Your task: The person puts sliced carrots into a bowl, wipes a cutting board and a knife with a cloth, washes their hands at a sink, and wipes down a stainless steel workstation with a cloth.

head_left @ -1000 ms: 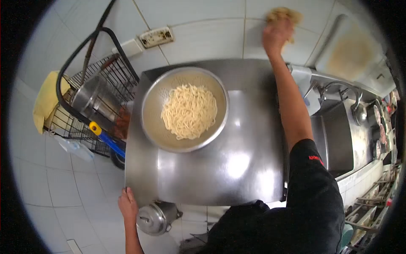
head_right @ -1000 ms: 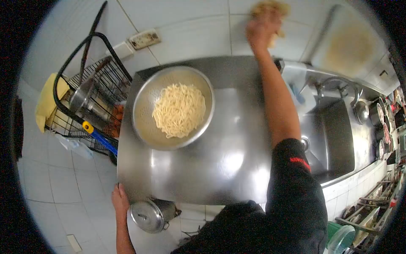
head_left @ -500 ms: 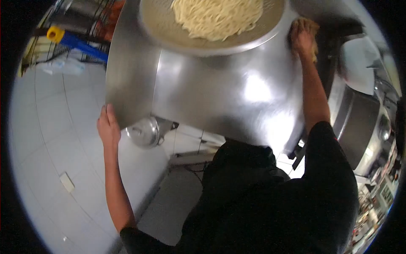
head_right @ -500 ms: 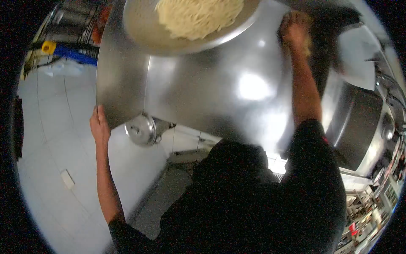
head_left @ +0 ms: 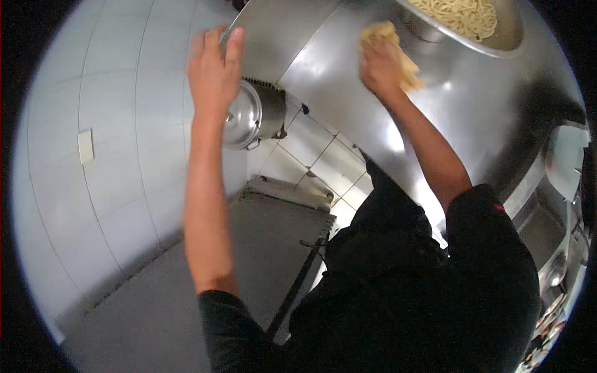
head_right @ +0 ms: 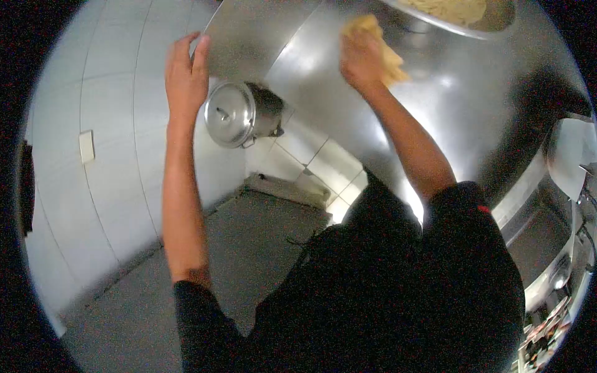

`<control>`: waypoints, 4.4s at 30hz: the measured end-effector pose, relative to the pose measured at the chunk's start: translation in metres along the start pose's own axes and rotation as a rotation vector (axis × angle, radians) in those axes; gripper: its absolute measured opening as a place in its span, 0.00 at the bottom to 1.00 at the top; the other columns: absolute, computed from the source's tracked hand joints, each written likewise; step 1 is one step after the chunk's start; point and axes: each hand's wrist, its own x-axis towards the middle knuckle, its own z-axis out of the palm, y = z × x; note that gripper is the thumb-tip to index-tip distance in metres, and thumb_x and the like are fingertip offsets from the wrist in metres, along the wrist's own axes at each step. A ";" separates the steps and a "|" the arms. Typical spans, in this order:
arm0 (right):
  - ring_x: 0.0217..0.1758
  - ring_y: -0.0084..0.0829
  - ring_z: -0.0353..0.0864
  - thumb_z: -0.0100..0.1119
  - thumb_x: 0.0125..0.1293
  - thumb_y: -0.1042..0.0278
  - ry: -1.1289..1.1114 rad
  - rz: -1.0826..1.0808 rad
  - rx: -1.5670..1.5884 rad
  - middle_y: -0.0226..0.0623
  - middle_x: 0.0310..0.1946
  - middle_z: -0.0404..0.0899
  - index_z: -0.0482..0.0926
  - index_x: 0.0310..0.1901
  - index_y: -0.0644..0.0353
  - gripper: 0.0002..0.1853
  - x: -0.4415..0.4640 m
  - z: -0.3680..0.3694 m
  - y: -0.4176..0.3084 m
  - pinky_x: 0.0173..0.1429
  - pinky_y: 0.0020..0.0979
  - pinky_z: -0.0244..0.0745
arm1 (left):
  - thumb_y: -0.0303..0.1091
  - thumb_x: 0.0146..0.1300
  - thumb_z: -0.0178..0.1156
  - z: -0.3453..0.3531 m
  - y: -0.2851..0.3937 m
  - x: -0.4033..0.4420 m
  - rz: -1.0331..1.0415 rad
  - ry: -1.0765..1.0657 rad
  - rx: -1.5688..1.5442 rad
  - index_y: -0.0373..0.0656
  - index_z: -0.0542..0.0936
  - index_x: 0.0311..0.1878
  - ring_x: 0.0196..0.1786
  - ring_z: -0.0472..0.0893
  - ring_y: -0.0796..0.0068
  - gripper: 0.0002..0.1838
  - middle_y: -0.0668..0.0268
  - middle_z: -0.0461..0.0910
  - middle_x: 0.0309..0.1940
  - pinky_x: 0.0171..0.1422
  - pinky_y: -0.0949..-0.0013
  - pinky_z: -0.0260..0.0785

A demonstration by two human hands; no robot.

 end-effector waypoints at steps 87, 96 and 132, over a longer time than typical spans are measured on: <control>0.40 0.26 0.82 0.55 0.61 0.77 -0.962 0.226 1.170 0.37 0.42 0.85 0.82 0.53 0.61 0.18 -0.361 -0.114 -0.227 0.48 0.29 0.77 | 0.35 0.68 0.62 -0.148 0.259 -0.605 -1.000 0.086 -0.771 0.37 0.81 0.52 0.44 0.81 0.75 0.14 0.62 0.84 0.42 0.50 0.69 0.73; 0.43 0.31 0.81 0.52 0.69 0.67 -0.309 0.463 1.027 0.39 0.43 0.82 0.79 0.55 0.61 0.16 -0.203 -0.215 -0.099 0.46 0.34 0.78 | 0.37 0.67 0.64 -0.122 0.228 -0.575 -0.953 0.040 -0.787 0.40 0.82 0.52 0.43 0.83 0.71 0.15 0.61 0.85 0.42 0.50 0.67 0.74; 0.76 0.48 0.59 0.53 0.67 0.52 0.163 0.399 0.413 0.50 0.72 0.63 0.59 0.72 0.61 0.36 0.205 0.085 0.035 0.80 0.46 0.48 | 0.45 0.64 0.67 -0.007 0.145 -0.485 -1.191 -0.489 -0.452 0.39 0.81 0.53 0.46 0.85 0.59 0.21 0.51 0.84 0.46 0.50 0.59 0.77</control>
